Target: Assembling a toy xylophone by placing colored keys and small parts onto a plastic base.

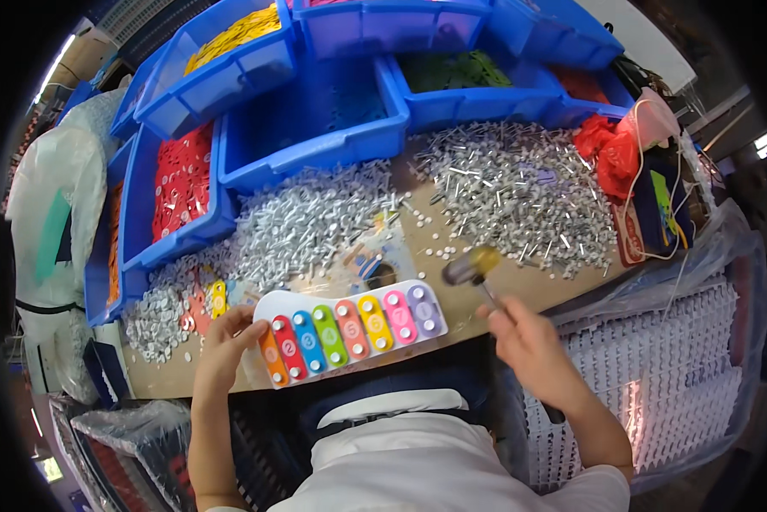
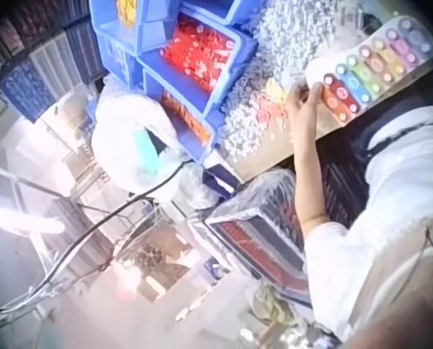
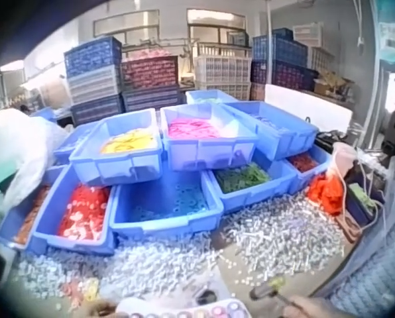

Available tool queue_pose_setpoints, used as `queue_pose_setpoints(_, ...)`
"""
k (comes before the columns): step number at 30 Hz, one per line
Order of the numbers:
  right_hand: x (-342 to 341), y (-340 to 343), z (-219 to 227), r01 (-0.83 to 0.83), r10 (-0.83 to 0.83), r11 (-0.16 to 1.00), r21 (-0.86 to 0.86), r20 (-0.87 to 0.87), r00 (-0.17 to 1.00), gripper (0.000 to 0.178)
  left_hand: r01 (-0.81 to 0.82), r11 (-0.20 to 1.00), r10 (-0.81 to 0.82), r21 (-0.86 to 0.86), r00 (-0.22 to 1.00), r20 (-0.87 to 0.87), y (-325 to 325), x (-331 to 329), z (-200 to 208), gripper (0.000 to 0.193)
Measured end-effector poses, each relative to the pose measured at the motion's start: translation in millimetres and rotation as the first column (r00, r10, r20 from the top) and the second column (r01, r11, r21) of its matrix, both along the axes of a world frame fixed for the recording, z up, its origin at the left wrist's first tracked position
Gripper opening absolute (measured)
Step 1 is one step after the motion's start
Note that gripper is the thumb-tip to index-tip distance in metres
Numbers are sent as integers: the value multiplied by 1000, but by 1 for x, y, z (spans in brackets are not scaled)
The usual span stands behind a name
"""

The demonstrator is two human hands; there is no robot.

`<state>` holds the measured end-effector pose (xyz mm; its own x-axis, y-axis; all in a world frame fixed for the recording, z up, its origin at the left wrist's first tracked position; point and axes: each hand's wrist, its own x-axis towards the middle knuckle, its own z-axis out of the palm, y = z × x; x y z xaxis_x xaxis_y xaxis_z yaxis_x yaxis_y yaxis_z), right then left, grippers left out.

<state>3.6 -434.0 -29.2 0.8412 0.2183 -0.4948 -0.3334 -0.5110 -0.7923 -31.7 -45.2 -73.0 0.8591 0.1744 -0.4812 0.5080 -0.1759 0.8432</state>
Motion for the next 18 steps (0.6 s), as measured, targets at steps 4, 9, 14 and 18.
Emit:
queue_pose_setpoints(4, -17, 26, 9, -141, 166, 985, -103, 311, 936, 22, -15, 1000, 15, 0, 1000, 23, 0, -2, 0, 28)
queue_pose_setpoints(9, -5, 37, 19, -239, 355, 900, -364, 295, 887, 19, -31, 999, 29, 27, 998, 54, -4, -6, -2, 32)
queue_pose_setpoints(14, -11, 53, 11, -276, 442, 873, -401, 415, 795, 19, 1, 999, -3, 34, 997, 83, -3, -8, -3, 36)
queue_pose_setpoints(18, -15, 67, 16, -301, 426, 890, -342, 391, 816, 18, -32, 999, 36, -31, 988, 148, -5, -12, -10, 36)
